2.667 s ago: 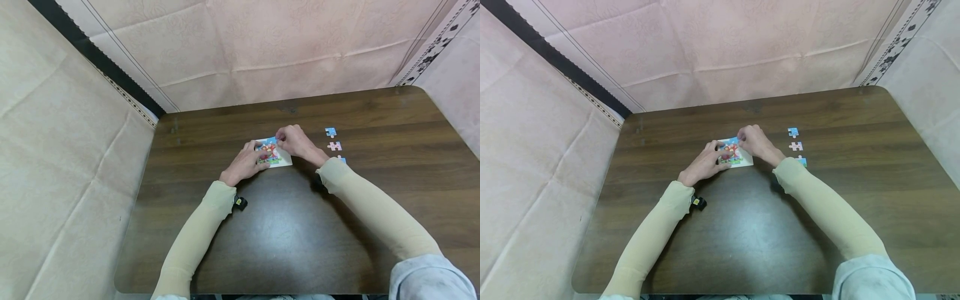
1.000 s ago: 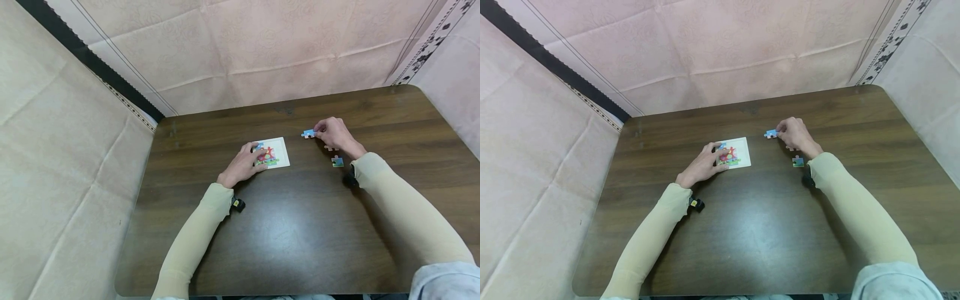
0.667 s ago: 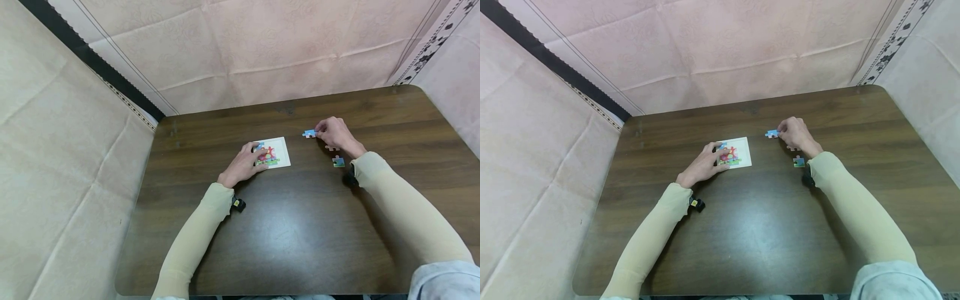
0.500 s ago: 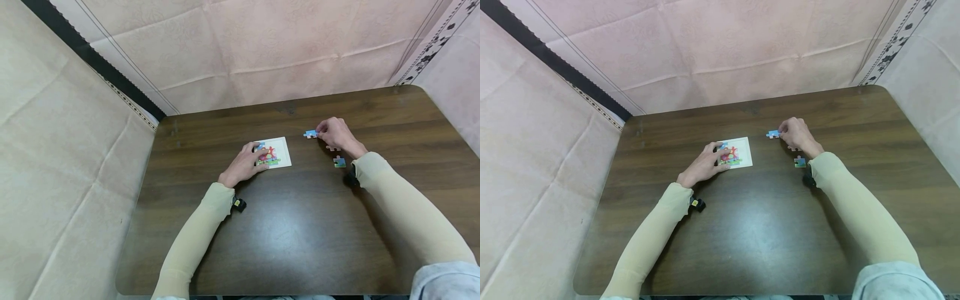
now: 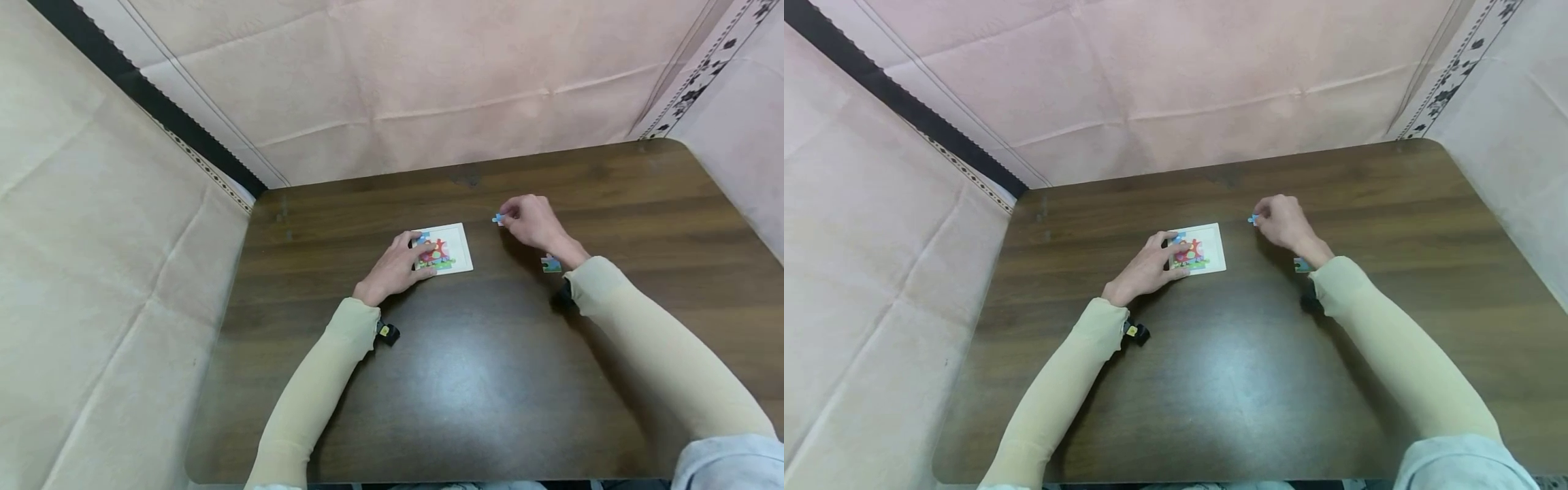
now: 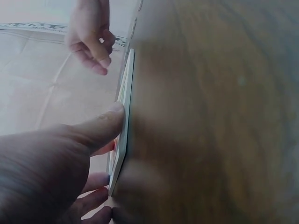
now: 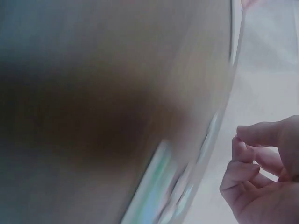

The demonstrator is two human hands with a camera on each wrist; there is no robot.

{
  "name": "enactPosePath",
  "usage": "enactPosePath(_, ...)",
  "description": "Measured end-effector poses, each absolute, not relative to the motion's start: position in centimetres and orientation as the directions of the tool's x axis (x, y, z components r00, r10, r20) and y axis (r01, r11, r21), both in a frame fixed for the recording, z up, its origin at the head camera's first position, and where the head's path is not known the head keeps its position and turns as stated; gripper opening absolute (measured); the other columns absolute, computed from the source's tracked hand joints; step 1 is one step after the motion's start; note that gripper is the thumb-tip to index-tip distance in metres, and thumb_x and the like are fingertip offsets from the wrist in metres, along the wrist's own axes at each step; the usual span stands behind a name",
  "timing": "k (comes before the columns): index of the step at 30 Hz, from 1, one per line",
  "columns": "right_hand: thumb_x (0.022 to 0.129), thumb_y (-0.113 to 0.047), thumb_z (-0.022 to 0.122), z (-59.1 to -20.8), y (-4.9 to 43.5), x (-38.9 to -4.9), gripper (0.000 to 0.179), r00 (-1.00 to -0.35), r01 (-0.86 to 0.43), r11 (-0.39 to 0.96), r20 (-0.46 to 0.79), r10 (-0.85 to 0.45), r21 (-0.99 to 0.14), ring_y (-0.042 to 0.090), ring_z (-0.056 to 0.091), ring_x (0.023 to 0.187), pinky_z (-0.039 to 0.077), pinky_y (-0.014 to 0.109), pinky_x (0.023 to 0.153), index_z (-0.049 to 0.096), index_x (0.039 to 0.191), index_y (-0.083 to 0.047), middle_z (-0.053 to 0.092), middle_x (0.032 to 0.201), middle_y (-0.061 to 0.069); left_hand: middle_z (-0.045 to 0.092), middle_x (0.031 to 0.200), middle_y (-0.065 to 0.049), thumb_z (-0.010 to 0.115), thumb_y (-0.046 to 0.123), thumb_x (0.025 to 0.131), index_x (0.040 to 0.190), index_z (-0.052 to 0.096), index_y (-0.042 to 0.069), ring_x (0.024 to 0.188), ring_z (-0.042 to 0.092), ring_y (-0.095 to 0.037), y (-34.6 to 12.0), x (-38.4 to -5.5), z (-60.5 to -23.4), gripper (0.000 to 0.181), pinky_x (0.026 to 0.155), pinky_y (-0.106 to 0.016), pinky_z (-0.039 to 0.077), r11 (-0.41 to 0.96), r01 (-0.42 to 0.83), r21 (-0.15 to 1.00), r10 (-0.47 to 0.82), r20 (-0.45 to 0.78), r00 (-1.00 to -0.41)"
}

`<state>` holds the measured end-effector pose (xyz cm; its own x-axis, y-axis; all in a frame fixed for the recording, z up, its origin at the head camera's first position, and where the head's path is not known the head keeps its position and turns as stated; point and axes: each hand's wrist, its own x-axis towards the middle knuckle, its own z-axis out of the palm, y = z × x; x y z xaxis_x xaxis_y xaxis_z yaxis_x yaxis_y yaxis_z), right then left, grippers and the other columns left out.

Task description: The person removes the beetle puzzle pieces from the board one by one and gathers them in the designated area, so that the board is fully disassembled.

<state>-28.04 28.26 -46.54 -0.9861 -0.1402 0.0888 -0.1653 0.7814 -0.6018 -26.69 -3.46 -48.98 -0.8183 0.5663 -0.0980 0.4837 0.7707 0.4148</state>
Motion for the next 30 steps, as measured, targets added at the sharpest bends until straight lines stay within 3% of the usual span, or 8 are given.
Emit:
enactPosePath(9,0.103,-0.002,0.065,-46.9,22.0,-27.4,0.025,-0.949,-0.265,0.782,0.010,-0.315,-0.564,0.036,0.075,0.105,0.060,0.053,0.096,0.077,0.123,0.007,0.079,0.117,0.026,0.037,0.173,-0.011,0.073,0.051,0.103,0.162,0.055,0.026,0.152,0.040,-0.031,-4.0,-28.6,-51.5,0.067,0.125,-0.048,0.043,0.753,0.477,0.452,0.571,-0.089,-0.816)
enactPosePath(17,0.101,-0.004,0.070,-47.0,19.8,-27.5,0.030,-0.928,-0.269,0.778,-0.062,-0.367,-0.568,0.039,0.075,0.115,0.060,0.055,0.103,0.075,0.129,0.007,0.078,0.124,0.027,0.040,0.170,-0.015,0.075,0.048,0.103,0.164,0.049,0.012,0.151,0.043,-0.033,-3.7,-27.8,-50.0,0.076,0.124,-0.049,0.044,0.749,0.489,0.447,0.583,-0.095,-0.807)
enactPosePath(22,0.101,-0.015,0.078,-47.2,19.0,-27.6,0.038,-0.922,-0.250,0.785,-0.108,-0.371,-0.568,0.038,0.070,0.120,0.058,0.054,0.105,0.073,0.134,0.005,0.075,0.129,0.025,0.041,0.170,-0.014,0.077,0.049,0.101,0.163,0.051,0.013,0.151,0.043,-0.032,-3.8,-28.1,-50.5,0.076,0.124,-0.050,0.045,0.739,0.489,0.463,0.585,-0.081,-0.807)
enactPosePath(26,0.102,-0.019,0.079,-47.2,18.6,-27.7,0.039,-0.919,-0.235,0.789,-0.135,-0.371,-0.567,0.037,0.066,0.120,0.056,0.054,0.107,0.073,0.132,0.004,0.072,0.130,0.025,0.042,0.169,-0.014,0.078,0.049,0.100,0.156,0.057,0.016,0.153,0.042,-0.034,-4.1,-28.8,-52.0,0.069,0.125,-0.053,0.043,0.704,0.508,0.496,0.600,-0.033,-0.799)
enactPosePath(30,0.103,-0.017,0.077,-47.1,18.3,-27.8,0.035,-0.915,-0.230,0.785,-0.146,-0.376,-0.576,0.035,0.063,0.117,0.055,0.054,0.107,0.072,0.129,0.006,0.071,0.129,0.025,0.044,0.165,-0.019,0.079,0.044,0.101,0.136,0.066,0.017,0.154,0.042,-0.038,-4.3,-29.4,-52.9,0.046,0.124,-0.059,0.044,0.674,0.552,0.491,0.629,0.012,-0.778)
